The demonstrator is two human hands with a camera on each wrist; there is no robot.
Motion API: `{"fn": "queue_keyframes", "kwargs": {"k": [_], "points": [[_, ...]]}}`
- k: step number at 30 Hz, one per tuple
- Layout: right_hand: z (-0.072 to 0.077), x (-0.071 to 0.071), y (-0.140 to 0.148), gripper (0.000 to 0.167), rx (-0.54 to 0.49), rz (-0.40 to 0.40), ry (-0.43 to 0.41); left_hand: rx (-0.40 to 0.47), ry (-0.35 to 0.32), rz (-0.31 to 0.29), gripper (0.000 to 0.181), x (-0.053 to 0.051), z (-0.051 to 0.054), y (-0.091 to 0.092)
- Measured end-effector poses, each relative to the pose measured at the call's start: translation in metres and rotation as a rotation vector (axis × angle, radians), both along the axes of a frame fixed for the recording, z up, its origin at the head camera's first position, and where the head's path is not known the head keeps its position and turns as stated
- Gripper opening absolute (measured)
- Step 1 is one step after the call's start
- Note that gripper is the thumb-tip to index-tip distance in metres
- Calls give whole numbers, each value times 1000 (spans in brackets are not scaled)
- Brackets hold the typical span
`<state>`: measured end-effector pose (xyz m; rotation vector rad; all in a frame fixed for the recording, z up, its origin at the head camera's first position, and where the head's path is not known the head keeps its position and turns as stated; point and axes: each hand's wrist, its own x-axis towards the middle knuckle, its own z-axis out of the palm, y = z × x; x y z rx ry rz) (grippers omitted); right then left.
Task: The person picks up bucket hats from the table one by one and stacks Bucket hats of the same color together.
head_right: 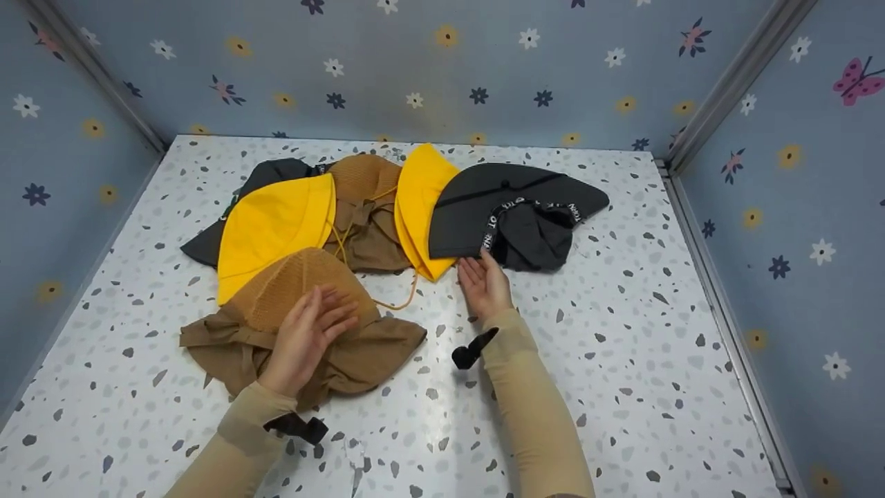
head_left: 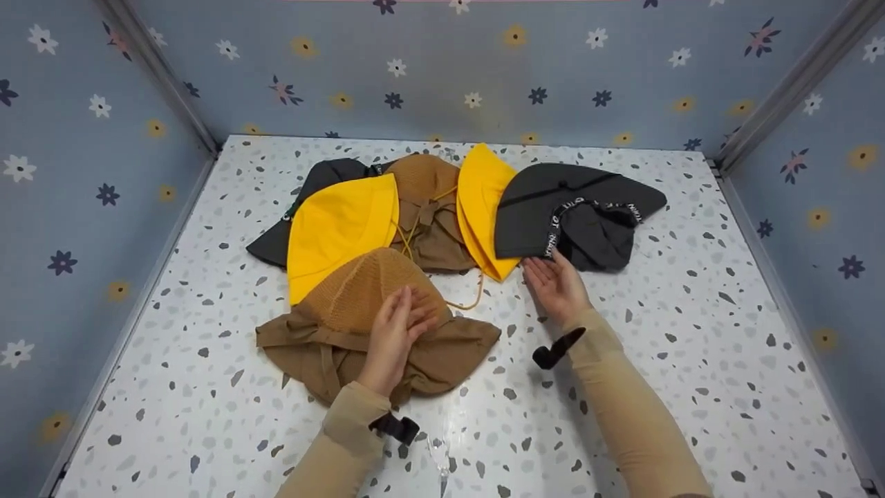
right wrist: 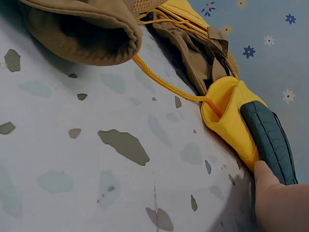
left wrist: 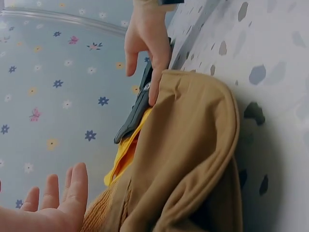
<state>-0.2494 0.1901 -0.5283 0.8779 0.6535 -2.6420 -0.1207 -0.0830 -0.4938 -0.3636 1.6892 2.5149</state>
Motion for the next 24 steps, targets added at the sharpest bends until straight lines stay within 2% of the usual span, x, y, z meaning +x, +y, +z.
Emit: {"fn": "queue_keyframes", "kwargs": {"k": [6, 13, 18, 21, 24], "points": [[3, -9, -5, 73, -13, -63, -57, 23, -1, -58, 50, -3, -3, 9], [7, -18, -5, 65, 9, -130, -122, 51, -23, -107, 51, -5, -9, 19], [8, -23, -1, 57, -55, -167, -139, 68, -45, -122, 56, -7, -13, 25], [8, -24, 0, 54, -58, -150, -132, 78, -57, -130, 55, -8, -13, 27], [7, -21, -1, 53, 4, -118, -88, 79, -55, -142, 55, -8, -13, 27]]}}
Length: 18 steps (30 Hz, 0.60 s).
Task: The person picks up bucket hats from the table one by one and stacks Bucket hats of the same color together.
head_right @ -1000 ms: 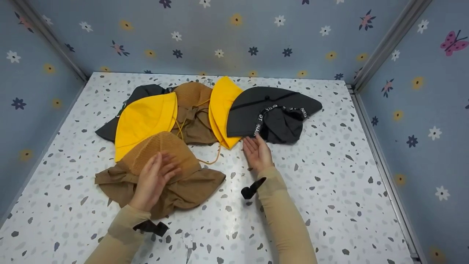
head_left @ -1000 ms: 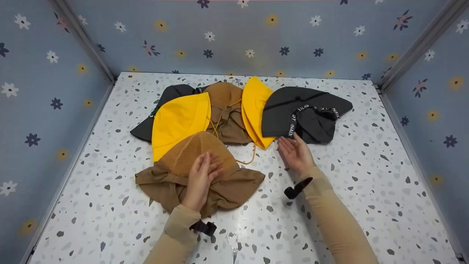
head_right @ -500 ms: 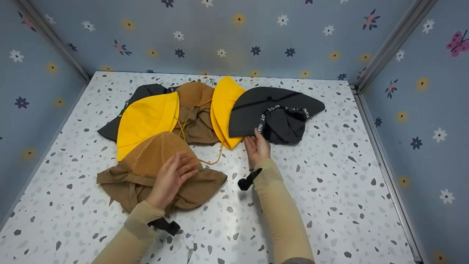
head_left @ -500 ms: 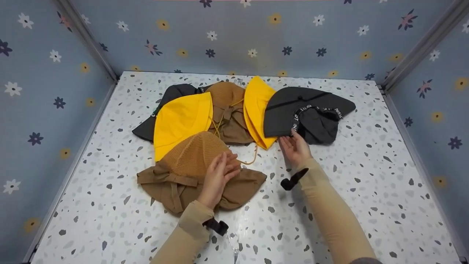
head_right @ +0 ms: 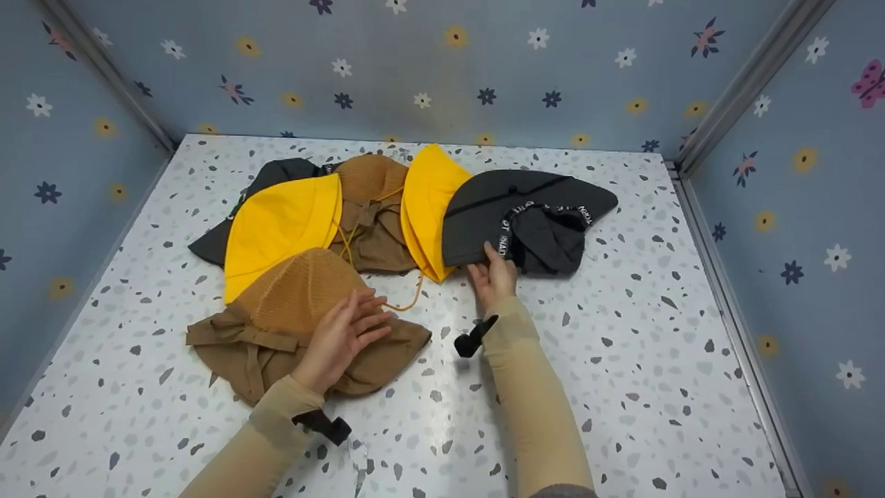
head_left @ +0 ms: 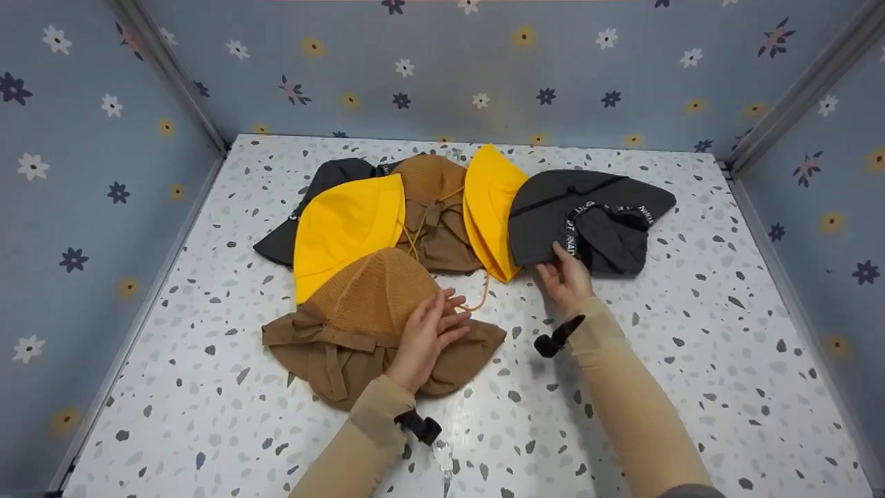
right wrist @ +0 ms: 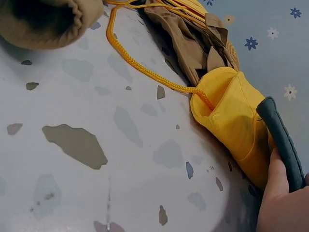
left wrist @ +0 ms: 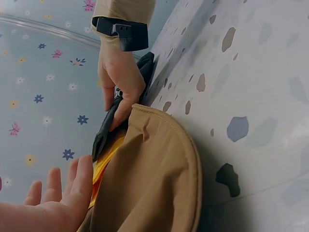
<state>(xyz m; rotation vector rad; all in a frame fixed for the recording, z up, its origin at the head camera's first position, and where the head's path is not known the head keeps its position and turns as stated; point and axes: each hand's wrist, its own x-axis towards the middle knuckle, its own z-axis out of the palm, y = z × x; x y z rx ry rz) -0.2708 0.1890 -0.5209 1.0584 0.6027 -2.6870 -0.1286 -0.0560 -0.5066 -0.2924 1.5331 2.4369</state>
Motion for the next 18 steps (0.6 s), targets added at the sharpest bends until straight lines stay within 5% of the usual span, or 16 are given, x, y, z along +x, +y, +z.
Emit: {"fn": "queue_keyframes", "kwargs": {"k": [4, 11, 18], "points": [[3, 7, -1, 60, 113, 21, 56, 8, -5, -15, 56, -1, 0, 3], [11, 17, 2, 98, 293, 9, 107, 22, 1, -24, 56, -3, 1, 8], [20, 23, 1, 97, 360, 8, 166, 36, -7, -20, 55, -2, -1, 6]]}}
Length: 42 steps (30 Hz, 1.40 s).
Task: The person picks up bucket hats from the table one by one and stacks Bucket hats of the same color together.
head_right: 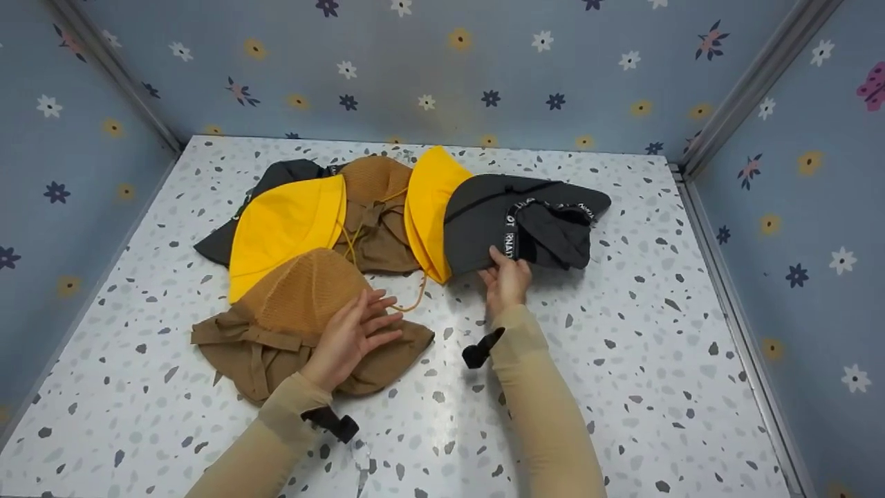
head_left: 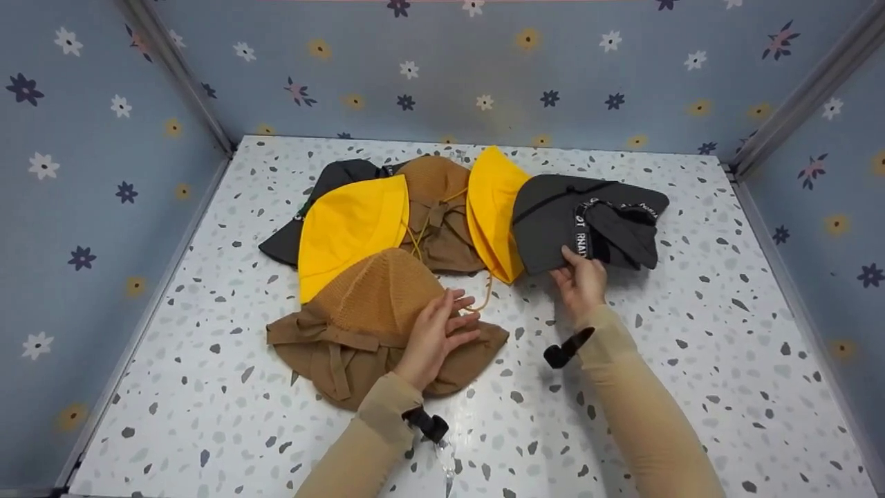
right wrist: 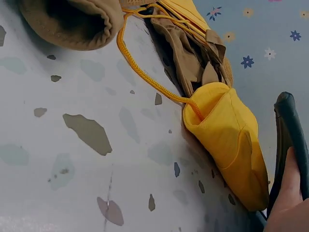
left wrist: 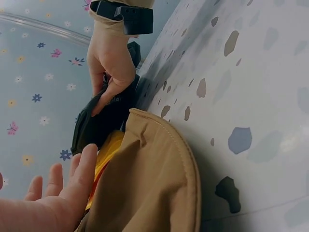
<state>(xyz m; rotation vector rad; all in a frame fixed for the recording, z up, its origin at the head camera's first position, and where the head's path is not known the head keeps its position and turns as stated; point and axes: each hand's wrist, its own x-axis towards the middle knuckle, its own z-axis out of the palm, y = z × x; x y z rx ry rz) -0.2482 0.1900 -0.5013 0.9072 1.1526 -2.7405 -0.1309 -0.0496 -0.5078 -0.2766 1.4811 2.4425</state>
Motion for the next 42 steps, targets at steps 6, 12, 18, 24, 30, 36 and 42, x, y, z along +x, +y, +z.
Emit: {"fn": "queue_keyframes", "kwargs": {"k": [6, 12, 18, 24, 30, 36, 42], "points": [[4, 6, -2, 38, 23, 20, 83, 4, 7, -27, 56, -2, 2, 2], [4, 16, -1, 20, 90, 49, 116, 1, 10, -57, 58, -8, 7, 2], [6, 23, -2, 18, 104, 72, 167, 14, 14, -74, 60, -18, 14, 0], [10, 28, -7, 18, 98, 93, 205, 22, 39, -96, 61, -31, 28, 4], [12, 34, -10, 16, 121, 147, 244, 20, 16, -100, 65, -50, 39, 7], [10, 40, -10, 20, 151, 198, 281, 97, 5, -97, 54, -67, 41, 5], [10, 43, -11, 24, 161, 258, 290, 165, -24, -65, 44, -79, 43, 2]]}}
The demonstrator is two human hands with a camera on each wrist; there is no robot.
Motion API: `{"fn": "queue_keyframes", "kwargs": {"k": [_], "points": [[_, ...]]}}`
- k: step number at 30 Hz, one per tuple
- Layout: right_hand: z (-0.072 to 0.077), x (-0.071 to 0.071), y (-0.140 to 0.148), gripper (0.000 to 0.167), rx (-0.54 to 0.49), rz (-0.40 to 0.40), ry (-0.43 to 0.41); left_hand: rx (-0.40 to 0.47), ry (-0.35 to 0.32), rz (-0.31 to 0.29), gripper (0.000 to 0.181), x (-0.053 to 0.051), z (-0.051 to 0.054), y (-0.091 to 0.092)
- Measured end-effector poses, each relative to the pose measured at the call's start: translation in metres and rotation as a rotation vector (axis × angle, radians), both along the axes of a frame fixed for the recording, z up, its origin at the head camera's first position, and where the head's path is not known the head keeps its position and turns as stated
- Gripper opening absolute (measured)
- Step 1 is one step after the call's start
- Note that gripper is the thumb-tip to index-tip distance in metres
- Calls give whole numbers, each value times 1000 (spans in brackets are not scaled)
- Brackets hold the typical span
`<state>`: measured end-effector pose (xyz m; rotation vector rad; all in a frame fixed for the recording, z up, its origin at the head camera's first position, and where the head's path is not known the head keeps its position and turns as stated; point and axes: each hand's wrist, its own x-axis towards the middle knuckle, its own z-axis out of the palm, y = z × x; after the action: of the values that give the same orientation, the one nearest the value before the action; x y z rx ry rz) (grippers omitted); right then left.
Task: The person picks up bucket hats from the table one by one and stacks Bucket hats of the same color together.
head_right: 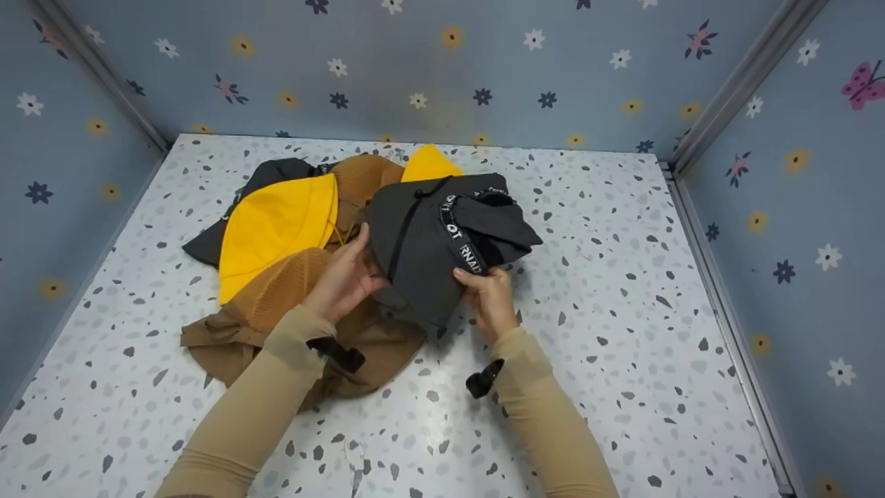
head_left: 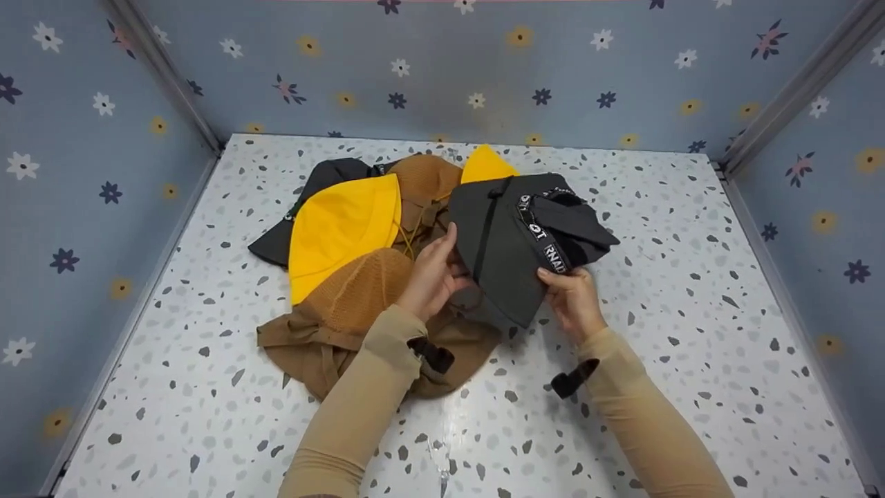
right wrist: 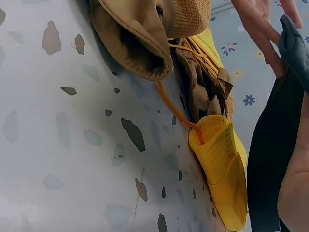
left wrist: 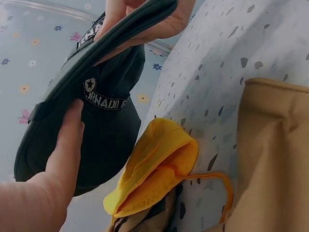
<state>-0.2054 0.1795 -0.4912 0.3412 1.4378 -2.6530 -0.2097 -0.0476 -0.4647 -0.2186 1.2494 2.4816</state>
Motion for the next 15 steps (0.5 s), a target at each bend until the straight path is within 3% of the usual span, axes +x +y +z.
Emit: {"fn": "queue_keyframes", "kwargs": {"k": [8, 15], "points": [[-2, 5, -1, 30, 23, 99, -8, 105, -2, -6, 55, -10, -2, -4], [-2, 7, 0, 38, 15, 171, 33, 110, -88, 22, 58, -12, -3, -9]]}}
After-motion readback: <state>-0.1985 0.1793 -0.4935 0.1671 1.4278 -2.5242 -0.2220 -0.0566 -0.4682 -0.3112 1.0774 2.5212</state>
